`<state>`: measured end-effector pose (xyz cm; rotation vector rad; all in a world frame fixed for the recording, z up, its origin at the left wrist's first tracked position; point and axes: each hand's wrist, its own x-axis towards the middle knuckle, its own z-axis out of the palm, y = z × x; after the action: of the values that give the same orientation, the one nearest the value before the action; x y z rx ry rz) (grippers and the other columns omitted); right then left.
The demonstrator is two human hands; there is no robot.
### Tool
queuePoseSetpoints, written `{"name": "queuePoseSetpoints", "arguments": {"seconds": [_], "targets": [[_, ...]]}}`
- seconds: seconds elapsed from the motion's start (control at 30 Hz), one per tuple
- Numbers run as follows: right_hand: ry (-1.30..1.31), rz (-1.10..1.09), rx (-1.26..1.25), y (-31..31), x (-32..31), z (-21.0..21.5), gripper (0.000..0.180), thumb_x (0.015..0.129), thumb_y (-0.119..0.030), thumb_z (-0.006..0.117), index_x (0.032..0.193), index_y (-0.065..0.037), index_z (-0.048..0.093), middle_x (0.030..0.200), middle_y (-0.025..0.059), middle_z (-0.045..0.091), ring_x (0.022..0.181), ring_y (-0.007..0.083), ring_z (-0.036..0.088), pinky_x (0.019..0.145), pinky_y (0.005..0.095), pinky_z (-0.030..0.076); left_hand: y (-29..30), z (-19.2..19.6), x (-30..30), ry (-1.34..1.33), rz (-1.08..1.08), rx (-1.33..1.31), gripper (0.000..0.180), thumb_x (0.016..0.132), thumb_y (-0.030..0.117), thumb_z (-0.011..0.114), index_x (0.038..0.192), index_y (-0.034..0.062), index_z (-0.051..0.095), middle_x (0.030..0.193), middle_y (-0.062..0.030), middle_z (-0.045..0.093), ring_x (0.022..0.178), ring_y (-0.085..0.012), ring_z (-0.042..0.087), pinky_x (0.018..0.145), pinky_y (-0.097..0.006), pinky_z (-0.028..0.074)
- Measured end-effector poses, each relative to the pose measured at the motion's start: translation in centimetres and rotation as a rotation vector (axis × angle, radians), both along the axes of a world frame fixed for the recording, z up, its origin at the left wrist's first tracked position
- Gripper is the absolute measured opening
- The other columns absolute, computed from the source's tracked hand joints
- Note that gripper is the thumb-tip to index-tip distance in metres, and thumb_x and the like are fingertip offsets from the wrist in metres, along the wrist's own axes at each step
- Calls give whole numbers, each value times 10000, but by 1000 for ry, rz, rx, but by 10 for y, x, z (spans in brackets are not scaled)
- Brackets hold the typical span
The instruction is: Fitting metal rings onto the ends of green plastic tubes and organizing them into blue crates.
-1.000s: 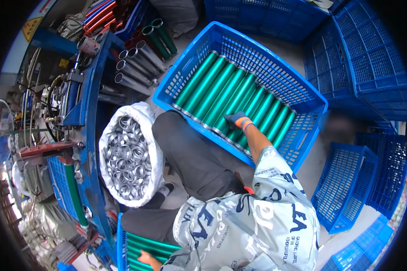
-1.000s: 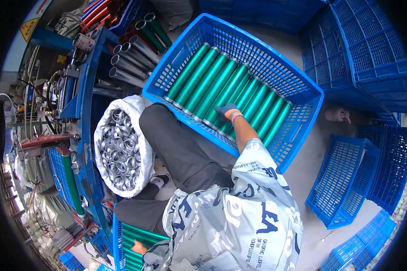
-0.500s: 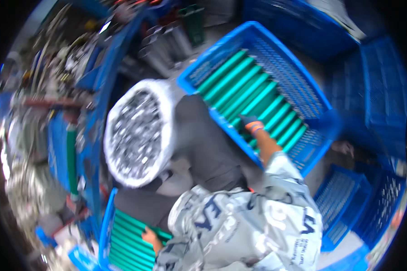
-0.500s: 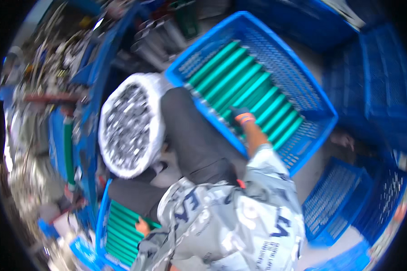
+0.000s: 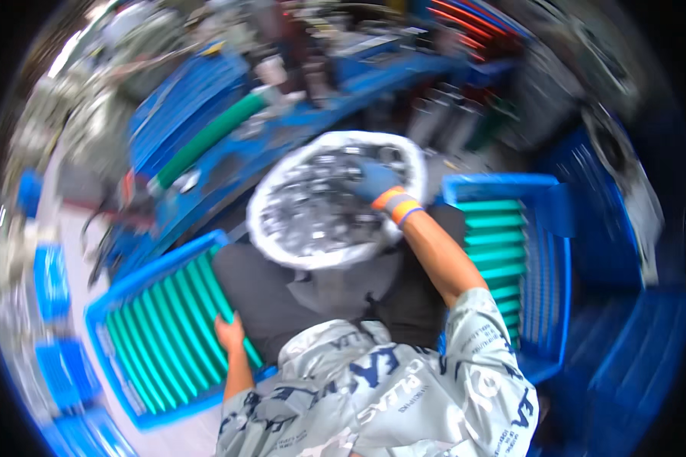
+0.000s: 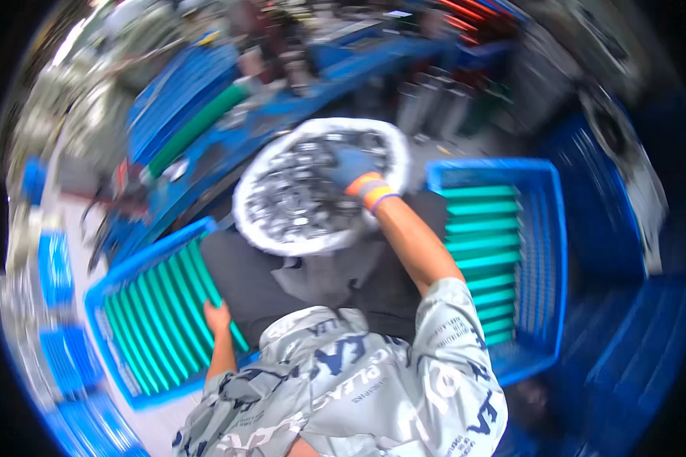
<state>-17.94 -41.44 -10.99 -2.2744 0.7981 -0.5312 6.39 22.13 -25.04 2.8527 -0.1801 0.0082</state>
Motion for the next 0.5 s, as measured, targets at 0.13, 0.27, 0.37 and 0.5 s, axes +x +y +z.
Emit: {"name": "queuePoseSetpoints", "arguments": {"seconds": [0.13, 0.27, 0.37, 0.5], "targets": [[400, 61, -256, -6, 46, -39, 517, 897, -513, 826, 1222, -111, 805, 1164, 242, 795, 1072, 464, 766, 920, 573, 612, -66, 26, -17, 241, 115, -72, 973, 817, 651, 937, 1457, -42, 700, 1441, -310, 731, 1367, -477, 695, 1163, -528, 554], [648, 23, -416, 15, 83, -23, 568, 962, -674, 711, 1411, -336, 794, 1240, 179, 840, 1160, 431, 800, 1001, 581, 608, -39, 33, -12, 319, 249, -137, 1201, 803, 712, 929, 1639, -50, 525, 1603, -303, 629, 1497, -430, 616, 1244, -500, 513], [656, 87, -361, 45, 79, -8, 580, 986, -655, 725, 1377, -235, 811, 1235, 229, 824, 1166, 465, 782, 1023, 576, 595, -20, 63, -21, 276, 284, -352, 1112, 814, 571, 927, 1633, -57, 511, 1540, -315, 671, 1444, -455, 652, 1218, -509, 525], [22, 136, 54, 19, 13, -45, 503, 1024, -405, 840, 1319, 1, 810, 1216, 196, 851, 1094, 331, 807, 982, 439, 617, -31, 123, -15, 111, 170, -484, 1079, 825, 495, 920, 1652, -46, 487, 1557, -337, 645, 1451, -468, 637, 1220, -516, 518]]}}
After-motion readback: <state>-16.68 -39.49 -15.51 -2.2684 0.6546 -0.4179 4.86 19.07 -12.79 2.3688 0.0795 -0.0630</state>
